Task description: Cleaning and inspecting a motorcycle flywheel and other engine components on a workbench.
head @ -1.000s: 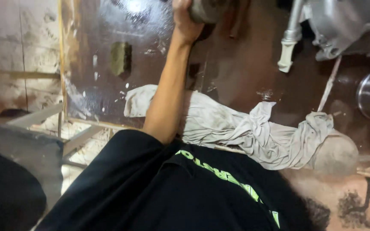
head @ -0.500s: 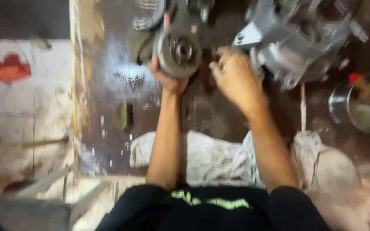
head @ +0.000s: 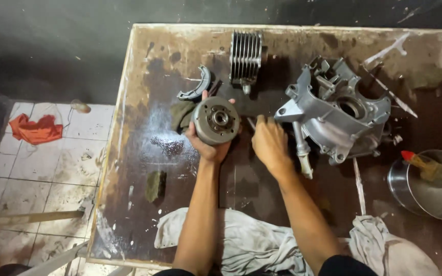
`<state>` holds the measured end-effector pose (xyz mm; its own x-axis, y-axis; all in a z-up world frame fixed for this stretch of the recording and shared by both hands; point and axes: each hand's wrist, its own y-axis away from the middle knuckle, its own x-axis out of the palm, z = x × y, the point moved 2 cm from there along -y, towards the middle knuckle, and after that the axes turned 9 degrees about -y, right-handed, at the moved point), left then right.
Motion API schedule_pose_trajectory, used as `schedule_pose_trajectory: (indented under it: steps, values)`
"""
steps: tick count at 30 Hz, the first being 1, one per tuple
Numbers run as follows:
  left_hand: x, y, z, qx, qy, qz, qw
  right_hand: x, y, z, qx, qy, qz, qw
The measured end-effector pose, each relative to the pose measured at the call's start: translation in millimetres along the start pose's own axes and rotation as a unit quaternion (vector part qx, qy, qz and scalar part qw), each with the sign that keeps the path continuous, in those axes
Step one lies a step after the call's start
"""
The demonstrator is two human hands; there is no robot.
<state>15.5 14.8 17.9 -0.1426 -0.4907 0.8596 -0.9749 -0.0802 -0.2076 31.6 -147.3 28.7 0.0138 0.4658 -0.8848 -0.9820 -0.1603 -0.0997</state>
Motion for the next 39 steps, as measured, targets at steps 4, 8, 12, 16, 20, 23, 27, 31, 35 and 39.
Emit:
schedule_pose_trajectory:
  steps: [4, 8, 12, 16, 20, 23, 27, 31, 35, 39]
  values:
    - [-2, 7, 4, -0.003, 0.005, -0.011, 1.000, -41, 4, 12, -0.075, -0.114, -0.026, 0.990]
    - [-6, 0, 7, -0.005, 0.011, 0.007, 1.000, -53, -5, 14, -0.060, -0.373, -0.023, 0.926]
    - [0, 5, 11, 0.002, -0.002, -0.009, 1.000, -41, 3, 9, -0.060, -0.471, -0.003, 0.880]
    - [7, 4, 7, -0.005, -0.053, 0.007, 0.999, -39, 9, 16, -0.131, -0.503, 0.008, 0.854]
    - [3, 3, 11, 0.002, -0.037, 0.024, 0.999, -33, 5, 18, -0.196, -0.553, -0.027, 0.809]
    - [2, 3, 6, 0.002, -0.025, 0.011, 1.000, -30, 3, 27, -0.191, -0.561, -0.028, 0.805]
    - [3, 5, 4, 0.000, 0.038, -0.037, 0.999, -37, 8, 35, -0.304, -0.267, -0.140, 0.904]
    - [0, 5, 5, 0.016, 0.028, -0.021, 0.999, -38, 12, 38, -0.348, -0.221, -0.168, 0.896]
    - [-2, 5, 6, 0.029, -0.041, 0.006, 0.999, -43, 16, 48, -0.422, -0.214, -0.101, 0.875]
    - [6, 4, 6, 0.019, -0.039, 0.006, 0.999, -37, 26, 57, -0.377, -0.201, -0.138, 0.893]
